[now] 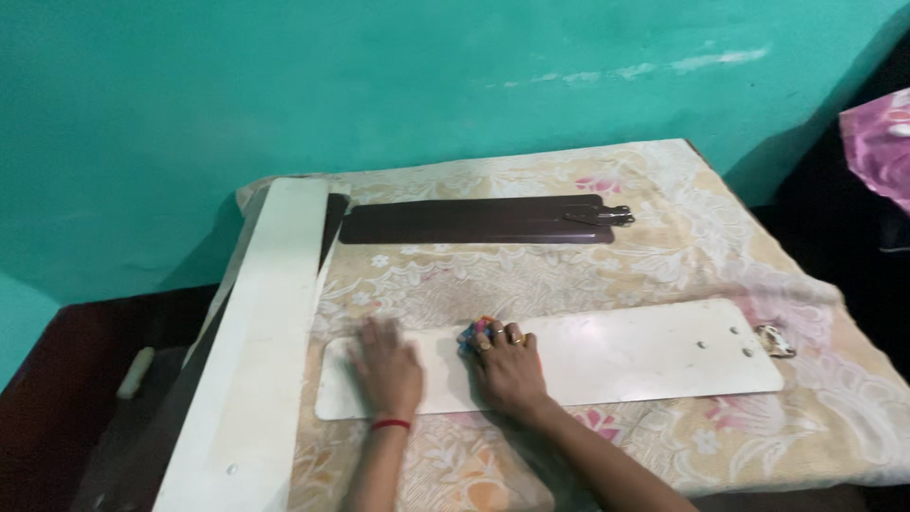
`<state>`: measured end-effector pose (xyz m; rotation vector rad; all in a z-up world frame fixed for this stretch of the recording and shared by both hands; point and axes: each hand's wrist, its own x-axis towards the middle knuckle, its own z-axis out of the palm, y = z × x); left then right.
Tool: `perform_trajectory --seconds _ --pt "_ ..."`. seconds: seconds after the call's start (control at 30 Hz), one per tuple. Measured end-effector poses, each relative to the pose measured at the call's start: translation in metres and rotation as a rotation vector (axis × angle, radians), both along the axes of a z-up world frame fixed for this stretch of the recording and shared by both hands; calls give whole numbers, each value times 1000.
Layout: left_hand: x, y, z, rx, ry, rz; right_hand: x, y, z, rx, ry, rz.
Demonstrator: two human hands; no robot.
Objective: The person wipes several ceiling fan blades with a cloth on a table. They handle white and dark brown blades one at a time, turning them over to clean both sides, then stack them on the table.
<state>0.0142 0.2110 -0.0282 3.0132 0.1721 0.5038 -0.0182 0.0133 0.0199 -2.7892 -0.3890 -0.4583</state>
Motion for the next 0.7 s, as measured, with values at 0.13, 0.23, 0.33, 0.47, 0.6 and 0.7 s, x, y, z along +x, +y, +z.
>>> perform_trajectory --seconds 0.13,0.23,0.33,0.47,0.6,0.7 --pt "-1 -76 17 -77 143 -67 -6 -23 6 5 45 -30" --pt "-7 -76 30 -74 165 -59 -3 -59 16 8 144 -160" --pt "-10 -80 35 -48 101 -51 5 -73 17 41 56 -230" --pt "-12 -81 32 -88 160 -37 -1 -68 -2 27 -125 -101" --pt "-9 -76 28 -102 154 -66 -17 -96 6 2 183 -67" --pt "-6 -76 25 -78 181 -57 -23 -135 23 6 194 -250"
